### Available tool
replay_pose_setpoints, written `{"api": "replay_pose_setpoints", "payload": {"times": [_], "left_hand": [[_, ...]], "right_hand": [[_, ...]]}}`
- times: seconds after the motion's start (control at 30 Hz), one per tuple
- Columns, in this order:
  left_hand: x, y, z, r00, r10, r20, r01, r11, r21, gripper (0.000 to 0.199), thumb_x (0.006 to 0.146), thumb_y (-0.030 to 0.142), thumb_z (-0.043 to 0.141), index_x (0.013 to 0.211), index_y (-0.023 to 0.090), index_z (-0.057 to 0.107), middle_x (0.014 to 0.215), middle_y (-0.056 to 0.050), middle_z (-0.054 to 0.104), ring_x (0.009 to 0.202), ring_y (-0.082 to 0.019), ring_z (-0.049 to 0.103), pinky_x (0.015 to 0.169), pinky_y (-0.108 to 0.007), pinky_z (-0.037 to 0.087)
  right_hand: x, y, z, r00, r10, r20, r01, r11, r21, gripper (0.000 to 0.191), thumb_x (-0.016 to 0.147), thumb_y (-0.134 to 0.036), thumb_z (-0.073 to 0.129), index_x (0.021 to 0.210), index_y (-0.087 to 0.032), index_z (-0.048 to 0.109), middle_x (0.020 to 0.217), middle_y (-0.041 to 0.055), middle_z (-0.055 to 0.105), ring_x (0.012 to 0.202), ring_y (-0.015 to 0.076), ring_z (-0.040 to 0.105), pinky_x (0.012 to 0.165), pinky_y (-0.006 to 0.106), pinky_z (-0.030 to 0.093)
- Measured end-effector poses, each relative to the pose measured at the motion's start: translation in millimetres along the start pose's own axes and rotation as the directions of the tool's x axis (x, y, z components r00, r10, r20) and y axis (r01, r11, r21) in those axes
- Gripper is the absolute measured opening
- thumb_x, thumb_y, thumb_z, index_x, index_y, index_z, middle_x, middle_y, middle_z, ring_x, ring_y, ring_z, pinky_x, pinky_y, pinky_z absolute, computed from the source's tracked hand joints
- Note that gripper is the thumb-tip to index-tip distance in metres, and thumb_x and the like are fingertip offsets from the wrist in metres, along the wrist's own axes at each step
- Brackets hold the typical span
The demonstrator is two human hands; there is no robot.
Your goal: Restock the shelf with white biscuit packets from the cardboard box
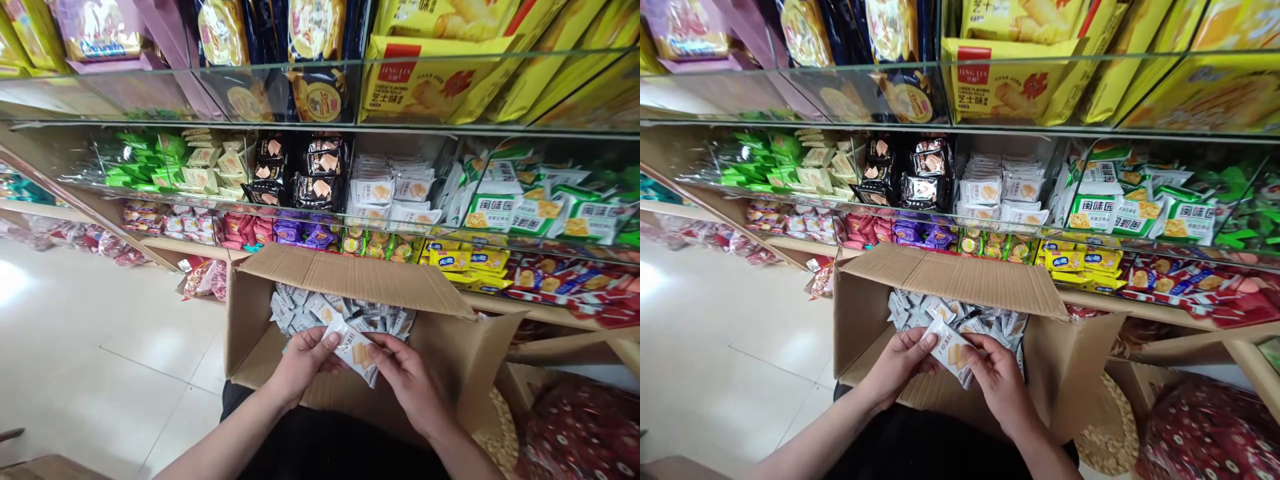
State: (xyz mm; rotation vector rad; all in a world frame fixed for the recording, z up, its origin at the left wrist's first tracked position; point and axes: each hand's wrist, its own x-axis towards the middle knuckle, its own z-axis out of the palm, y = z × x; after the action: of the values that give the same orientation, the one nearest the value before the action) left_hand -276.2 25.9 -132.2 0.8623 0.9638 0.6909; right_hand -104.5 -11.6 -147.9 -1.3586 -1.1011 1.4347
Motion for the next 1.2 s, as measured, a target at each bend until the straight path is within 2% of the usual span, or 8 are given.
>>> {"api": "replay_pose_setpoints", "payload": {"times": [0.1,0.2,0.3,0.47,0.63,0.83,1.03,1.2], "left_hand": [[-0.8,10.8,5.0,1.0,-0.008,-0.003,0.008,0.998,-0.062,0.031,0.076,0.041,0.06,0.079,0.01,0.063,0.064,-0.004,0.064,0.054,-0.009,0.059,0.05,-0.017,0.044],[-1.2,16.8,6.3,0.999,0.042,-0.028,-0.041,0.999,0.02,0.033,0.072,0.044,0.062,0.082,0.012,0.064,0.061,0.0,0.06,0.049,-0.007,0.052,0.044,-0.015,0.039],[-2.4,17.3,3.1,0.994,0.082,-0.068,-0.074,0.991,0.115,0.037,0.069,0.045,0.064,0.087,0.013,0.066,0.053,0.004,0.053,0.045,-0.005,0.042,0.042,-0.015,0.032],[-2.5,16.3,-3.7,0.989,0.073,-0.126,-0.062,0.994,0.088,0.044,0.067,0.052,0.063,0.09,0.015,0.067,0.052,0.004,0.052,0.047,-0.006,0.04,0.045,-0.017,0.033],[-0.3,25.4,0.9,0.972,0.134,-0.19,-0.115,0.987,0.109,0.047,0.065,0.054,0.064,0.09,0.014,0.068,0.05,0.003,0.051,0.046,-0.007,0.041,0.042,-0.017,0.035],[0.3,47.1,13.4,0.977,0.207,-0.043,-0.202,0.975,0.094,0.049,0.067,0.042,0.068,0.108,0.017,0.059,0.072,-0.001,0.062,0.055,-0.011,0.052,0.047,-0.02,0.044],[8.1,61.2,22.2,0.973,0.229,-0.028,-0.227,0.972,0.061,0.038,0.069,0.035,0.068,0.101,0.015,0.061,0.062,0.001,0.064,0.05,-0.009,0.053,0.049,-0.017,0.044],[13.2,58.2,24.6,0.978,0.207,-0.006,-0.207,0.976,-0.06,0.036,0.074,0.036,0.063,0.105,0.017,0.06,0.071,-0.001,0.068,0.052,-0.01,0.056,0.051,-0.02,0.046]], "right_hand": [[-1.5,-3.2,-1.0,0.998,0.02,-0.064,-0.015,0.997,0.081,0.037,0.079,-0.046,0.052,0.1,-0.017,0.062,0.091,0.0066,0.067,0.076,0.0187,0.061,0.065,0.027,0.049],[-3.9,-9.0,-0.7,0.997,-0.038,-0.064,0.035,0.998,-0.054,0.033,0.079,-0.046,0.052,0.095,-0.019,0.065,0.092,0.0056,0.067,0.082,0.0194,0.061,0.072,0.027,0.048],[-7.8,-18.2,1.3,0.998,-0.061,0.031,0.066,0.981,-0.18,0.03,0.081,-0.042,0.051,0.098,-0.021,0.063,0.098,0.0057,0.066,0.09,0.0193,0.059,0.079,0.027,0.045],[-10.5,-34.6,2.9,0.985,0.01,0.171,0.002,0.998,-0.069,0.029,0.077,-0.033,0.057,0.102,-0.022,0.049,0.082,0.0021,0.066,0.071,0.0149,0.06,0.061,0.023,0.045],[-4.6,-48.2,-2.9,0.989,-0.055,0.134,0.069,0.992,-0.104,0.024,0.077,-0.033,0.057,0.093,-0.021,0.045,0.073,0.0,0.065,0.065,0.0128,0.056,0.057,0.022,0.04],[6.5,-56.4,-9.3,0.994,-0.097,0.049,0.094,0.993,0.074,0.032,0.076,-0.04,0.059,0.095,-0.021,0.041,0.076,0.0009,0.067,0.066,0.0127,0.058,0.057,0.022,0.041],[10.0,-57.6,-14.3,0.99,-0.134,0.053,0.12,0.971,0.206,0.044,0.072,-0.031,0.066,0.106,-0.022,0.04,0.096,0.0045,0.066,0.083,0.0163,0.061,0.072,0.028,0.047],[11.1,-55.0,-17.9,0.991,-0.131,0.019,0.125,0.97,0.208,0.044,0.073,-0.029,0.065,0.108,-0.021,0.039,0.097,0.0061,0.066,0.084,0.0171,0.061,0.074,0.032,0.048]]}}
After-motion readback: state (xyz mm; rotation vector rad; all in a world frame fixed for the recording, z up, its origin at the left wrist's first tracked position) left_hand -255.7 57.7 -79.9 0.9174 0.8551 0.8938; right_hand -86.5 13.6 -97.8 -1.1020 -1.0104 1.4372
